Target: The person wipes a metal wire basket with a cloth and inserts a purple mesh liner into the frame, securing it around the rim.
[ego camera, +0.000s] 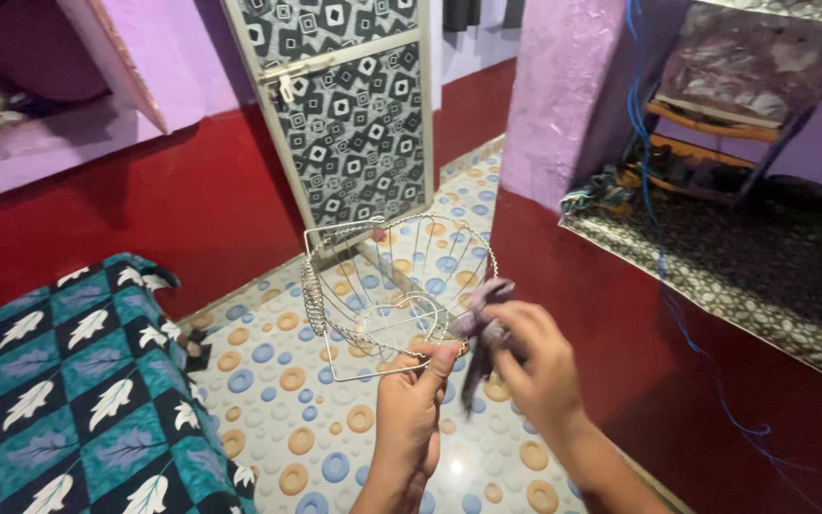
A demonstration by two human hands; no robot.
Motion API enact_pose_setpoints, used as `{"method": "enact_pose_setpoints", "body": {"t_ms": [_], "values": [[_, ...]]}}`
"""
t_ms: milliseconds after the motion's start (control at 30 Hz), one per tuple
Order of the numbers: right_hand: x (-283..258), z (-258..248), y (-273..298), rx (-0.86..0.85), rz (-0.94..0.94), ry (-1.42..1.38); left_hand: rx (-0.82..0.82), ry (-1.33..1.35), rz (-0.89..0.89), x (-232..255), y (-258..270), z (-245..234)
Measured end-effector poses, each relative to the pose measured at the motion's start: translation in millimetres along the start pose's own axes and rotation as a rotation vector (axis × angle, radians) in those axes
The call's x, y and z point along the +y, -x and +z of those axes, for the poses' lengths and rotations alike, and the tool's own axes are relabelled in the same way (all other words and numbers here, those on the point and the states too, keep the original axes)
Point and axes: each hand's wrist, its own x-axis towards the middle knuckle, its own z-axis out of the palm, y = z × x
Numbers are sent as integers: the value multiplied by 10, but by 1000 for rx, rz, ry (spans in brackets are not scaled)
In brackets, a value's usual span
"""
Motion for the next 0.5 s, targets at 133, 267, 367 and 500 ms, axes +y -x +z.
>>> {"method": "enact_pose_setpoints", "body": {"t_ms": [133, 267, 367, 500], "values": [[243, 77, -150, -7, 132, -146, 13, 54, 0, 29, -65, -70], [37, 253, 90, -105, 54, -219, 4, 155, 48, -42, -217, -227], [80, 284, -2, -45, 51, -103, 31, 53, 59, -135, -222, -221], [376, 264, -322, 35, 155, -39, -26, -152, 96, -104, -202, -217]]}}
